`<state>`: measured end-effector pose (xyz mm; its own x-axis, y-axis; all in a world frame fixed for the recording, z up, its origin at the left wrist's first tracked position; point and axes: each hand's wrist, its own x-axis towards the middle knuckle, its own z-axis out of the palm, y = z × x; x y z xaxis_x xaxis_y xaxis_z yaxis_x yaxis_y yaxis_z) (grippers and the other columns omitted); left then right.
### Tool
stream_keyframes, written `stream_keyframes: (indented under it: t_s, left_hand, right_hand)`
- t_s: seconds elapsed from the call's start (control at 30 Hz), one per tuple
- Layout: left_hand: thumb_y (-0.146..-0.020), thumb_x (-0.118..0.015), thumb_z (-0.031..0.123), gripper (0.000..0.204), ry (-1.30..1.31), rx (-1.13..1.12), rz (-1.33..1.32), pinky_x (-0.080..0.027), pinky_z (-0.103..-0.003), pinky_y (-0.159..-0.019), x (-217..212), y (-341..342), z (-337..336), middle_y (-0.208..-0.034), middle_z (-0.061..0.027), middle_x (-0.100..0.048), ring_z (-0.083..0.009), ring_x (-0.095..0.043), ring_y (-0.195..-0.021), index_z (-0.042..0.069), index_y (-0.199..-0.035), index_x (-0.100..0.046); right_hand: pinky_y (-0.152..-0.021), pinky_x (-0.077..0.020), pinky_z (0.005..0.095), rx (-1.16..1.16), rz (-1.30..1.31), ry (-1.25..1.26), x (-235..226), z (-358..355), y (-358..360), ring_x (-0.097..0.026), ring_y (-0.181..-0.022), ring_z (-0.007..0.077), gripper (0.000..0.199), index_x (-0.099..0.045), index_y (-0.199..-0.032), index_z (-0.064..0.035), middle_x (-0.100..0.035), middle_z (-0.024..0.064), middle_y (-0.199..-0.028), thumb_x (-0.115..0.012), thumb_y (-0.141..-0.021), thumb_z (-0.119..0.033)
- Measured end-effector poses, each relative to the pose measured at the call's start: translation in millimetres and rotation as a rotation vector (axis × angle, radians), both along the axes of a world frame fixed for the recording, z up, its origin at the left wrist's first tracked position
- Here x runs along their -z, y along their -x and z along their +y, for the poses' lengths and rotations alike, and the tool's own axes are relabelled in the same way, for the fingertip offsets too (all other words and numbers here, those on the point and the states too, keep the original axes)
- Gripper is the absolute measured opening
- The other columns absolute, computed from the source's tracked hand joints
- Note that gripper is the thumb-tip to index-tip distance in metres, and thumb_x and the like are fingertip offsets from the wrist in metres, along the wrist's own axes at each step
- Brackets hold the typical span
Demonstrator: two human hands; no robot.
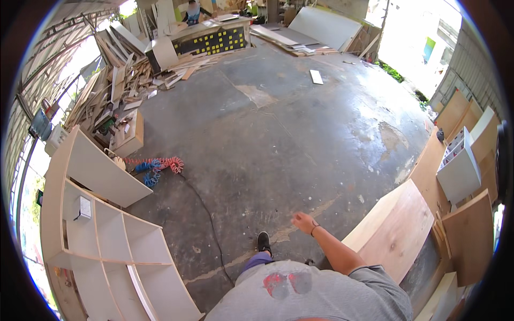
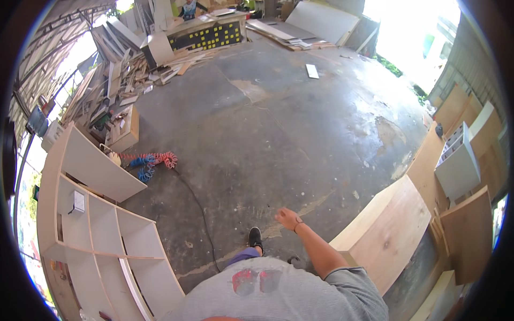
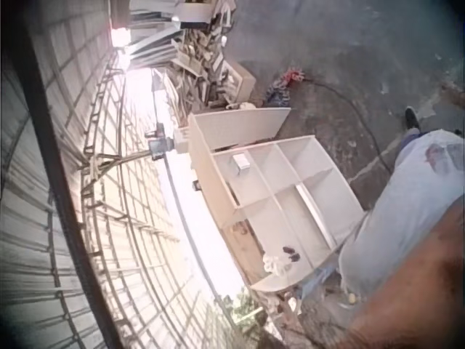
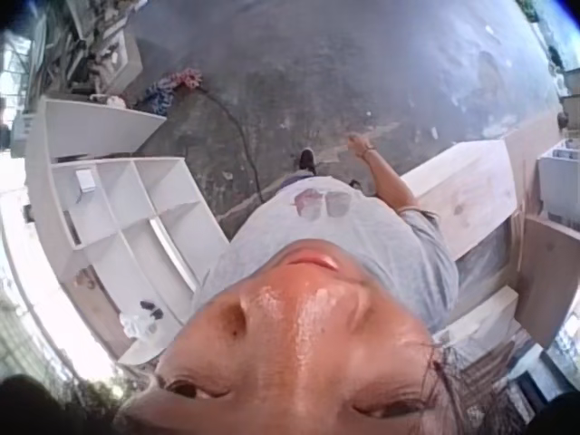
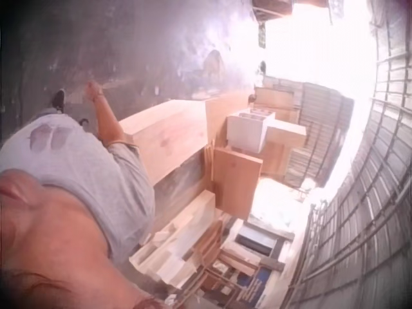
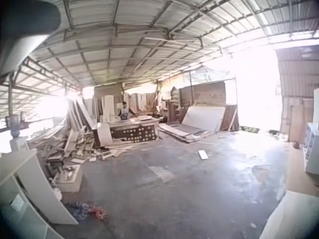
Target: The person picks up a grey textured sheet and a white board, moving them across the workshop space.
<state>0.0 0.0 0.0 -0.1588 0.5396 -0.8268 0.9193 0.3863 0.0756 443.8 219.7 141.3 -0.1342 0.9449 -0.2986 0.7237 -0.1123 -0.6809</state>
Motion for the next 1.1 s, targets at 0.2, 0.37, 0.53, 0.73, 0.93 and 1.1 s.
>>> stream_keyframes:
  t_s: [0.2,0.37,0.53,0.73,0.93,1.1]
  left_hand:
    - [-0.082,-0.049,0.029,0.026,-0.31,-0.375,-0.322,-0.046,-0.038,-0.064,-33.3,-27.4,231.2,-0.08,-0.011,-0.062,-0.0222,-0.059,-0.075,0.005,-0.085,-0.059]
    - [-0.083,-0.052,0.034,0.029,-0.281,-0.792,-0.709,-0.042,-0.025,-0.056,-123.5,-109.4,392.0,-0.083,-0.0032,-0.06,-0.0113,-0.055,-0.07,0.007,-0.093,-0.056]
    - [-0.084,-0.044,0.048,0.049,0.048,-0.377,-0.561,-0.043,-0.037,-0.067,-38.6,-164.4,467.3,-0.096,-0.0083,-0.059,-0.0178,-0.054,-0.088,0.005,-0.102,-0.057]
    - [-0.078,-0.044,0.056,0.055,0.112,-0.192,-0.437,-0.042,-0.035,-0.08,-108.3,-219.5,625.9,-0.108,-0.0158,-0.057,-0.0255,-0.054,-0.1,0.01,-0.103,-0.061]
    - [-0.071,-0.055,0.042,0.038,-0.366,-0.262,-0.27,-0.046,-0.036,-0.073,-40.8,-232.7,721.6,-0.091,-0.0169,-0.061,-0.0306,-0.058,-0.088,0.009,-0.088,-0.065]
    - [-0.068,-0.059,0.031,0.029,0.028,-0.144,0.114,-0.046,-0.037,-0.076,-18.7,-218.9,783.7,-0.093,-0.0123,-0.062,-0.0291,-0.058,-0.09,0.012,-0.088,-0.067]
  right_hand:
    - [-0.07,-0.0451,0.0393,0.202,-0.215,0.515,121.6,-54.8,-122.1,-0.058,-0.079,0.0304,0.039,-0.062,-0.082,-0.0028,-0.061,0.0158,-0.082,-0.046,-0.076,-0.038]
    - [-0.077,-0.0446,0.0385,-0.046,-0.498,0.635,27.5,-38.8,-136.3,-0.056,-0.091,0.0285,0.031,-0.059,-0.098,-0.008,-0.059,0.0145,-0.096,-0.05,-0.075,-0.028]
    - [-0.067,-0.0448,0.0356,0.184,-0.312,0.702,77.6,119.0,-191.3,-0.057,-0.081,0.0246,0.031,-0.058,-0.098,-0.0077,-0.059,0.0113,-0.089,-0.052,-0.075,-0.028]
    - [-0.055,-0.045,0.0322,0.382,-0.115,0.571,98.6,339.1,-251.2,-0.058,-0.07,0.0199,0.031,-0.058,-0.098,-0.0072,-0.059,0.0075,-0.079,-0.056,-0.076,-0.028]
    - [-0.046,-0.0429,0.025,0.617,0.341,0.072,11.7,633.9,-252.9,-0.057,-0.062,0.0133,0.033,-0.054,-0.104,-0.0031,-0.058,0.0045,-0.076,-0.055,-0.08,-0.026]
    - [-0.054,-0.0442,0.0248,0.498,0.558,0.009,-52.6,815.6,-223.3,-0.057,-0.067,0.0129,0.028,-0.054,-0.104,-0.0027,-0.059,0.0053,-0.081,-0.053,-0.082,-0.02]
